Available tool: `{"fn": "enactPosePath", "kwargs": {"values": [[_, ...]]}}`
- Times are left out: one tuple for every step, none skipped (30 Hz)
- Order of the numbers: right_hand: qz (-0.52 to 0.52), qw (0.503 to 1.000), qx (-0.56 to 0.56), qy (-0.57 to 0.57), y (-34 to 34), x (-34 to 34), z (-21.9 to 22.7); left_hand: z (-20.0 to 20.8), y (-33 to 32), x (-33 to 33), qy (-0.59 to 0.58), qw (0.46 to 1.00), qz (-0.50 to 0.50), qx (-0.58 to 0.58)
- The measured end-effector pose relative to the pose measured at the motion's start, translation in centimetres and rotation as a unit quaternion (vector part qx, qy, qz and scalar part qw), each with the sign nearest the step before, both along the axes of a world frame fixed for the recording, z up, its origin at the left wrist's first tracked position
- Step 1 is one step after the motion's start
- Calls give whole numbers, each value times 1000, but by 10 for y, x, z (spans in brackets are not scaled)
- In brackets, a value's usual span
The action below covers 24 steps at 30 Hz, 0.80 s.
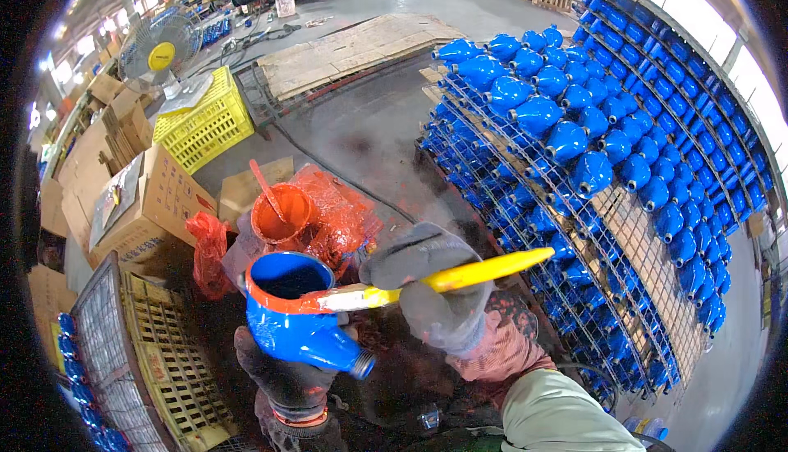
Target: The person paints meter casings by picking them from a container, applying paint to their rims and openings with a paintbrush, and placing the painted casings into a crate.
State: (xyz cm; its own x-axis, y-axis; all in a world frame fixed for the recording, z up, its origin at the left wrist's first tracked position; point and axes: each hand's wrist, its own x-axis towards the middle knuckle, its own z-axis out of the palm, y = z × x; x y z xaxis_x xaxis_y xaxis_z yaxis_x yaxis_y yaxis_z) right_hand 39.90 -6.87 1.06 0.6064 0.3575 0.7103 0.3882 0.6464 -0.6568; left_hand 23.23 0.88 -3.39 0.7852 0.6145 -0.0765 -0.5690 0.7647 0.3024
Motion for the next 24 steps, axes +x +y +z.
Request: {"fn": "enactPosePath", "kwargs": {"values": [[20,1000,-1,17,2,2,0,2,1,1,-41,999,-19,-30],[39,999,-1,34,3,4,-1,3,3,-1,-40,999,-23,-26],[74,994,-41,70,-2,7,-3,4,6,-7,-78,990,-95,-62],[70,994,-36,71,-1,10,-6,6,7,-10,-114,975,-166,-99],[120,989,-14,87,1,14,-9,8,2,-8,-178,953,-169,-177],[169,980,10,101,2,16,-9,11,-2,-4,-174,953,-174,-174],[186,970,0,158,2,12,-1,15,-4,1,-183,960,-139,-158],[193,966,-9,170,2,14,-1,18,-5,4,-193,965,-105,-141],[160,978,-56,120,1,17,-1,1,1,-9,-153,959,-202,-126],[123,983,-110,75,2,24,-12,-4,4,-5,-147,958,-209,-129],[94,982,-154,58,8,33,-22,-8,6,-1,-135,959,-214,-131],[224,964,-45,137,12,37,-30,-14,6,3,-123,959,-219,-133],[252,950,-7,184,26,34,-36,-15,8,3,-111,960,-221,-133],[276,934,34,227,31,33,-39,-12,7,5,-102,960,-227,-131],[298,925,22,236,29,36,-36,-10,5,7,-92,959,-233,-130],[333,904,25,267,27,39,-37,-8,2,9,-82,958,-241,-130],[368,880,31,299,26,41,-40,-7,-1,12,-73,957,-248,-131],[402,853,37,330,28,42,-43,-7,-4,15,-63,956,-256,-132],[397,854,40,333,33,43,-47,-7,-5,16,-53,956,-258,-133],[441,824,49,352,37,45,-51,-8,-8,18,-43,954,-264,-137],[483,792,58,369,39,47,-53,-9,-11,21,-34,952,-270,-140],[474,796,58,372,40,49,-55,-10,-15,24,-25,950,-276,-144],[508,772,65,376,41,51,-56,-10,-18,27,-17,948,-282,-147],[542,747,72,378,42,52,-57,-10,-21,29,-10,946,-287,-150]]}}
